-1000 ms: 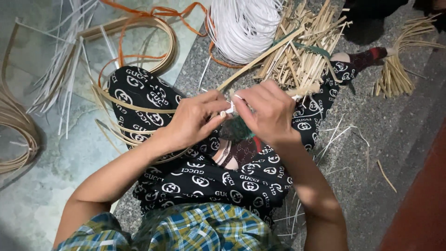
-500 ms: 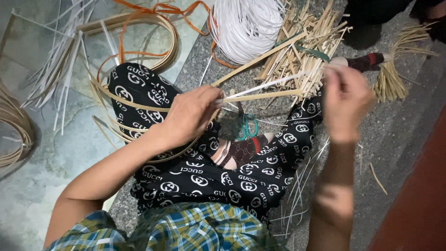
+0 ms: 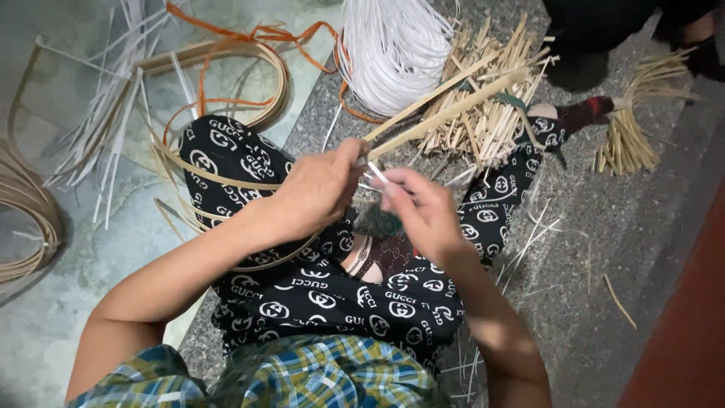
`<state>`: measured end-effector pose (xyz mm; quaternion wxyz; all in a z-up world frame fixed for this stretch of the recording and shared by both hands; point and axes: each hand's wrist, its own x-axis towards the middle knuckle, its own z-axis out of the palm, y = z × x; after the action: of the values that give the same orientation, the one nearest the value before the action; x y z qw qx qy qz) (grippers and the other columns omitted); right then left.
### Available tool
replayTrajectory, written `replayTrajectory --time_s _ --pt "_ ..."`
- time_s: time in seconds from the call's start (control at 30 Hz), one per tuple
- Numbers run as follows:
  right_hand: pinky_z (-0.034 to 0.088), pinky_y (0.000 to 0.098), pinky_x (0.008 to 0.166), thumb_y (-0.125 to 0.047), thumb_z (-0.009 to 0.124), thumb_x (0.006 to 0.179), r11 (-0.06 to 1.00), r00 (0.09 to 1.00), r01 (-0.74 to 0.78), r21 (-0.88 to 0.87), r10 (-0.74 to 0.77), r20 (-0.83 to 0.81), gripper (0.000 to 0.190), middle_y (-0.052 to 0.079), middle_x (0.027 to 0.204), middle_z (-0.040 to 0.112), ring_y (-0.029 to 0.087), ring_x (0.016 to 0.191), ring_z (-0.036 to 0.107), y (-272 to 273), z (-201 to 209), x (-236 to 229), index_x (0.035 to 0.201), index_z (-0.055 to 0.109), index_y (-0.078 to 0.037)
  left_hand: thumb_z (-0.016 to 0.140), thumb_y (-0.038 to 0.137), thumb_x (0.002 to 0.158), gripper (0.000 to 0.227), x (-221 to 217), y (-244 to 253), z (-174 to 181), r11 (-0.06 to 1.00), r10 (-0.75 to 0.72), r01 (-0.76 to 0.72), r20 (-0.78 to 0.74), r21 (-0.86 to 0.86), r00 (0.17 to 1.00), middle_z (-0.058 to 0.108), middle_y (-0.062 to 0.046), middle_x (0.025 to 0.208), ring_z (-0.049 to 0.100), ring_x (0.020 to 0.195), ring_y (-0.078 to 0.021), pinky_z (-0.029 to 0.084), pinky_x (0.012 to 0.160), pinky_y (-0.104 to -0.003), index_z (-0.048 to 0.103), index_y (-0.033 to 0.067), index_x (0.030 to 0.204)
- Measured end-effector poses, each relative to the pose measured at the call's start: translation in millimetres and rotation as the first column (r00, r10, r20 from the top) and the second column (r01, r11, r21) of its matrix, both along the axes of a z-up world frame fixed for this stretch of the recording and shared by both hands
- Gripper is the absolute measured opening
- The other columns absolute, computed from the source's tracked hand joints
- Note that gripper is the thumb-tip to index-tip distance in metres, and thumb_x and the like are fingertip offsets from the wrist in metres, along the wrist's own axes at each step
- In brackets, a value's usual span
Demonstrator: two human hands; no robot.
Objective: The recorder is weaving and wrapping strips around a bamboo or wooden frame to assemble furniture parts.
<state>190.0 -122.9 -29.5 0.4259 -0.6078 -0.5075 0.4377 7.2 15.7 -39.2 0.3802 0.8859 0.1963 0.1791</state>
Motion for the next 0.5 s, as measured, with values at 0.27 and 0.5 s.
replayTrajectory --time_s 0.27,0.5 --pt "0.043 0.0257 0.050 -0.010 0.053 0.106 0.983 0.880 0.014 0.183 -0.099 0.465 0.021 0.000 0.070 0.061 0.007 0.056 0.056 -21 64 -8 0.114 0.072 -0.005 0.062 0.004 0.091 0.026 15 5 38 0.912 -0.082 0.000 0.181 0.410 0.980 0.063 -0.010 0.086 0.066 0.082 -0.0288 0.051 0.074 -0.041 0.052 0.0018 0.116" --pt "0.040 0.0249 0.041 -0.030 0.068 0.097 0.919 0.376 -0.189 0.347 -0.259 0.890 0.021 0.003 0.067 0.066 0.009 0.051 0.053 -51 126 63 0.101 0.083 -0.017 0.064 0.009 0.088 0.011 6 6 77 0.819 -0.258 0.154 0.115 0.552 0.959 0.059 -0.008 0.082 0.061 0.079 -0.0269 0.047 0.072 -0.039 0.059 0.0048 0.097"
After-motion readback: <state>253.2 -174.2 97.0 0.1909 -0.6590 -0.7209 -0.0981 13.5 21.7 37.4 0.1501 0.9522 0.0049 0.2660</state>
